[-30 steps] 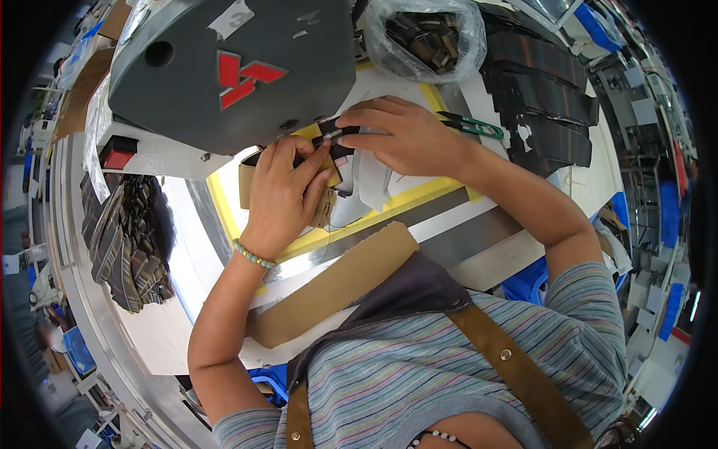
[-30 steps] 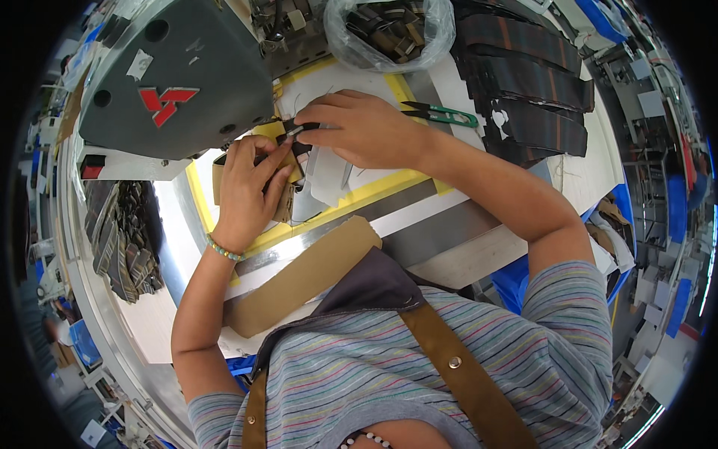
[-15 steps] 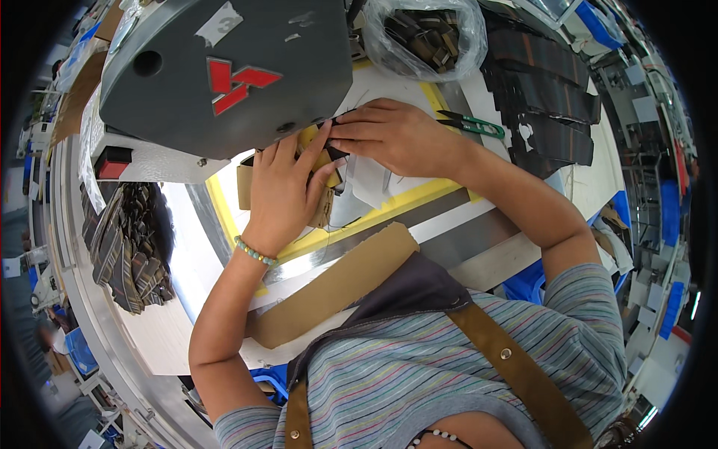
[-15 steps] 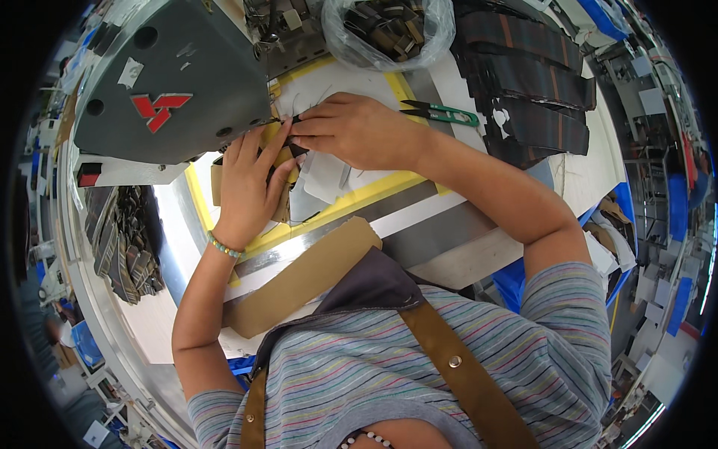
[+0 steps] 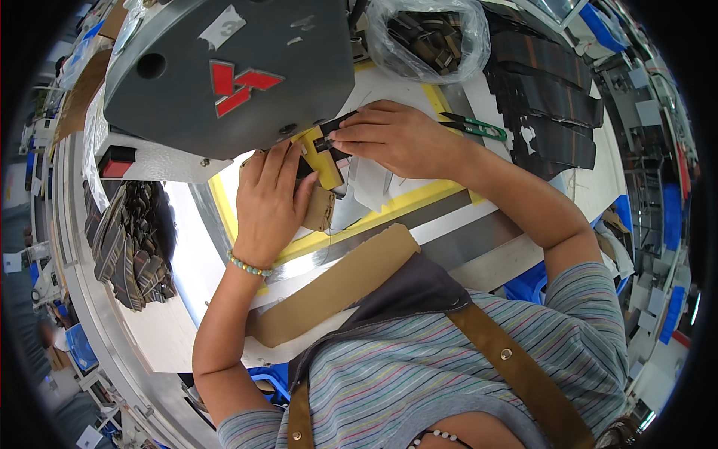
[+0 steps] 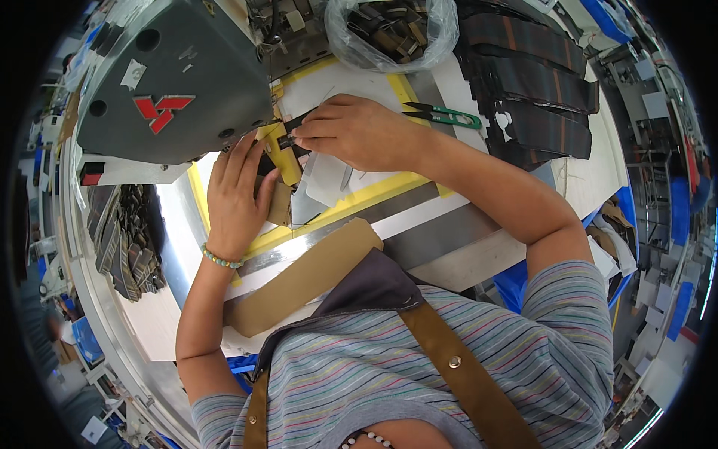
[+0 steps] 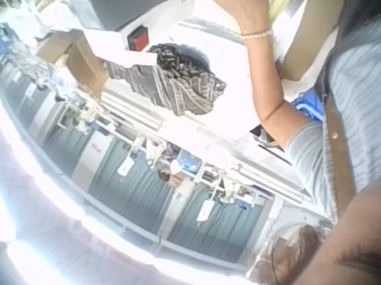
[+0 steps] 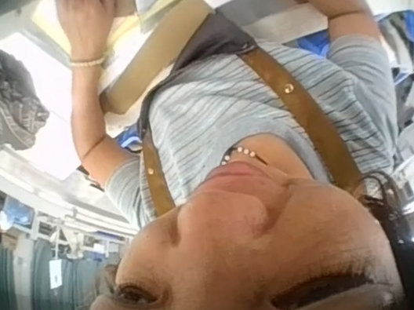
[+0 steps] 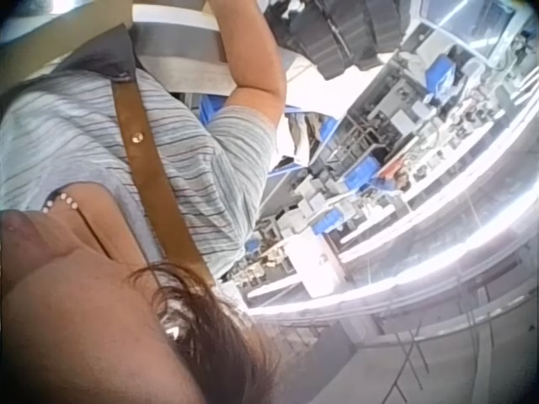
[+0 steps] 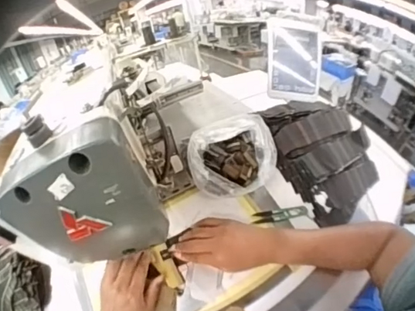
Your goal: The recorder is using an industrial sewing machine to assemble leather or fabric components for goods.
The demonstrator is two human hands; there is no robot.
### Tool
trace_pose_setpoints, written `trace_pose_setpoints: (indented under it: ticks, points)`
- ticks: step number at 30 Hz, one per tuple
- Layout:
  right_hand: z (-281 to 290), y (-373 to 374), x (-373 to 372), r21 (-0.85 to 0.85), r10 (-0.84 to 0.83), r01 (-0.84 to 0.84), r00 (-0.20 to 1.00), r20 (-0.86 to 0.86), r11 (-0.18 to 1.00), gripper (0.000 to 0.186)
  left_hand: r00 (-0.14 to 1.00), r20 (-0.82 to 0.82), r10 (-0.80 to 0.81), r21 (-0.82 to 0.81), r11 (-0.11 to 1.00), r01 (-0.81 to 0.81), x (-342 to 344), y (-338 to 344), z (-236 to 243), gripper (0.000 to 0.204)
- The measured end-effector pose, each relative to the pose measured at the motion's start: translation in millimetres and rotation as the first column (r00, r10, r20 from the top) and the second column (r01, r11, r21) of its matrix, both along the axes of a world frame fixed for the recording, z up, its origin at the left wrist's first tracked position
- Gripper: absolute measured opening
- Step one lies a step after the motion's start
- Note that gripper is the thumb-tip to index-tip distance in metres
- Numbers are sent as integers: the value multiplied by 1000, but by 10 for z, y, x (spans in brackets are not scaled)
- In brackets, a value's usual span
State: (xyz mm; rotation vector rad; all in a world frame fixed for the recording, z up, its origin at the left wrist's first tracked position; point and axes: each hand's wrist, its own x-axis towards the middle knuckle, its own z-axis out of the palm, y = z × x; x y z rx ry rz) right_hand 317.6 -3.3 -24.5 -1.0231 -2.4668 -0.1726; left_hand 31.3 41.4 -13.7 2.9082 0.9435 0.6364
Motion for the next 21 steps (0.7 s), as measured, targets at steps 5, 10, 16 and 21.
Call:
trace_pose_setpoints:
  ticks: [5,10,16,21]
  points:
    - [12,1,-16,-2,-1,1,1000,-22,1000,32,993,-62,-99,-30,995,97,-10,33,16,57]
    - [9,-1,-16,-11,0,0,999,-49,1000,33,992,-70,-106,-21,994,105,-25,13,38,59]
    - [-12,11,-12,-10,13,-13,997,-76,1000,33,987,-71,-146,-34,989,144,-21,13,76,61]
    - [13,14,-19,-14,14,-15,998,-69,1000,33,987,-86,-138,-46,990,134,-5,3,90,64]
